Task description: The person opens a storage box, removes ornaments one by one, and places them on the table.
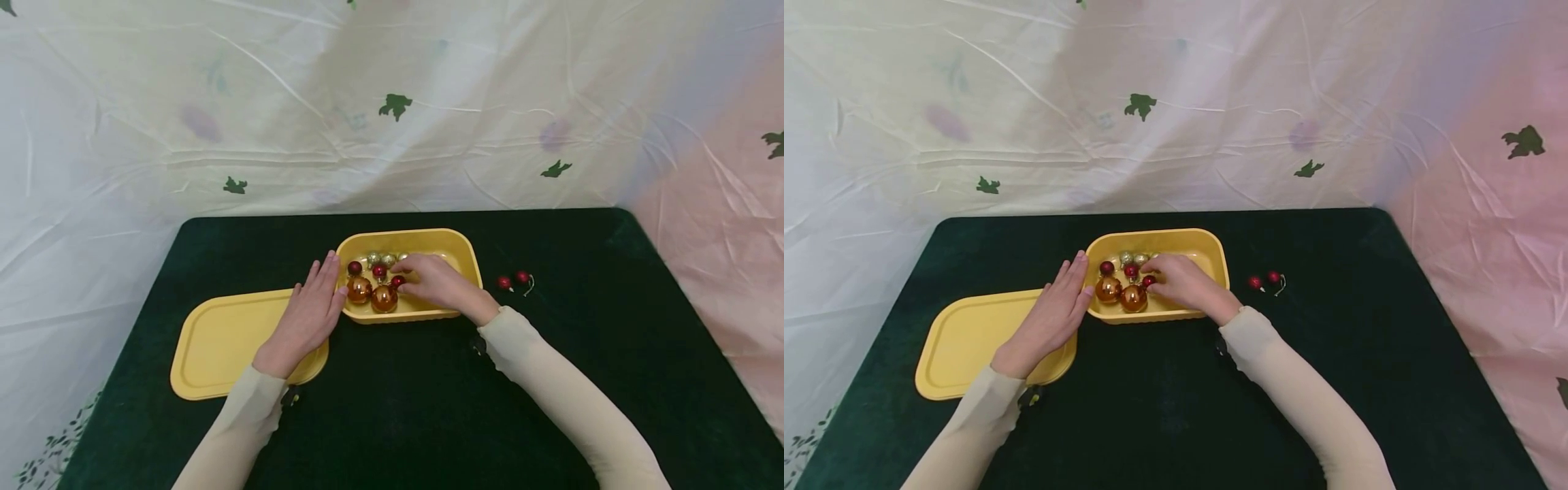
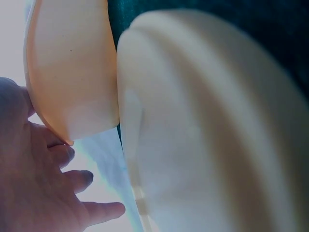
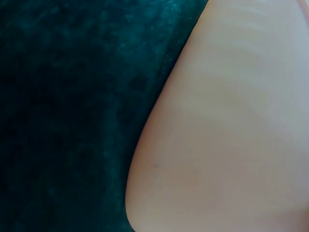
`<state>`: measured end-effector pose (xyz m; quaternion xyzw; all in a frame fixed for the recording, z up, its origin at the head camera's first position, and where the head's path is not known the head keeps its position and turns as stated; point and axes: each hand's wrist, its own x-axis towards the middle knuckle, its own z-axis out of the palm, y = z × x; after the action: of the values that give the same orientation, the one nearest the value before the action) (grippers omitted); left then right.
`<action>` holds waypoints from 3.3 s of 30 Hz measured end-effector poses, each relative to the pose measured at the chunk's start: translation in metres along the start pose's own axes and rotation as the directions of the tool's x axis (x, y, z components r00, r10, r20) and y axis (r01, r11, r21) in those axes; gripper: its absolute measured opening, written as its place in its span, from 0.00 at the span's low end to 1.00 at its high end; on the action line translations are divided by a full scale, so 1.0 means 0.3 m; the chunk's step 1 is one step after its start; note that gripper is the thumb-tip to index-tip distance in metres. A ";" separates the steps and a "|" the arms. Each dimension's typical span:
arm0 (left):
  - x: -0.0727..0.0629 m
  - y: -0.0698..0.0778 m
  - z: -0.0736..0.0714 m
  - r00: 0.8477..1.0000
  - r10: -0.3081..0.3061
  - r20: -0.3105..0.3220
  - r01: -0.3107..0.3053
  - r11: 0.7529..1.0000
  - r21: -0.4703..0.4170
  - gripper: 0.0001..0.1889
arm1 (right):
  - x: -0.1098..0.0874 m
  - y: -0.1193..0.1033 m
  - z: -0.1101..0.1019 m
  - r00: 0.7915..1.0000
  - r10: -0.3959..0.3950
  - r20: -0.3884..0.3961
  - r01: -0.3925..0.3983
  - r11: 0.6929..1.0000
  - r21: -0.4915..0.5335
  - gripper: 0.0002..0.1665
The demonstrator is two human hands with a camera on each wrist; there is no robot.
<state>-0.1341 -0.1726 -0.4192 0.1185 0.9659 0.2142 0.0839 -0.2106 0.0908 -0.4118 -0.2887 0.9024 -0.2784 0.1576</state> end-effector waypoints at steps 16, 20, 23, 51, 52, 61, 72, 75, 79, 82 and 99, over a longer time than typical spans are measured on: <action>-0.004 0.009 0.000 1.000 -0.013 0.003 0.013 1.000 0.001 0.35 | 0.000 -0.001 0.002 1.000 0.007 -0.022 -0.006 1.000 0.002 0.18; -0.005 0.008 0.001 1.000 -0.014 0.001 0.014 1.000 0.005 0.35 | -0.022 -0.002 -0.016 0.998 -0.002 -0.070 0.002 1.000 0.002 0.17; -0.006 0.007 0.007 1.000 -0.010 -0.006 0.010 1.000 0.002 0.35 | -0.045 -0.003 -0.031 0.994 -0.019 -0.107 0.020 1.000 0.007 0.17; -0.007 -0.006 0.021 1.000 0.009 -0.010 -0.010 1.000 -0.014 0.36 | -0.335 0.042 -0.166 0.934 0.017 -0.357 0.037 0.989 0.143 0.20; -0.006 -0.006 0.021 1.000 0.011 -0.012 -0.011 1.000 -0.013 0.36 | -0.344 0.046 -0.171 0.931 0.021 -0.365 0.035 0.989 0.145 0.20; -0.006 -0.006 0.025 1.000 -0.002 -0.010 0.002 1.000 -0.016 0.36 | -0.422 0.083 -0.213 0.894 0.062 -0.444 -0.005 0.992 0.128 0.20; -0.008 0.000 0.019 1.000 -0.001 -0.020 0.001 1.000 -0.004 0.35 | -0.509 0.134 -0.260 0.837 0.176 -0.519 -0.105 0.981 0.163 0.21; -0.008 0.002 0.017 1.000 0.000 -0.018 0.000 1.000 -0.003 0.35 | -0.535 0.166 -0.267 0.831 0.188 -0.523 -0.134 0.981 0.140 0.21; -0.009 0.001 0.017 1.000 0.000 -0.011 -0.001 1.000 -0.008 0.35 | -0.570 0.213 -0.269 0.823 0.191 -0.534 -0.160 0.981 0.105 0.21; -0.010 0.002 0.017 1.000 0.001 -0.009 -0.001 1.000 -0.014 0.35 | -0.593 0.244 -0.268 0.822 0.207 -0.531 -0.178 0.978 0.105 0.21; -0.010 -0.003 0.019 1.000 0.007 -0.010 -0.007 1.000 -0.018 0.36 | -0.627 0.370 -0.255 0.815 0.307 -0.492 -0.280 0.951 0.130 0.24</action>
<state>-0.1302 -0.1720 -0.4244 0.1200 0.9640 0.2236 0.0795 -0.1453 0.3122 -0.3935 -0.0585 0.9380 -0.3397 -0.0365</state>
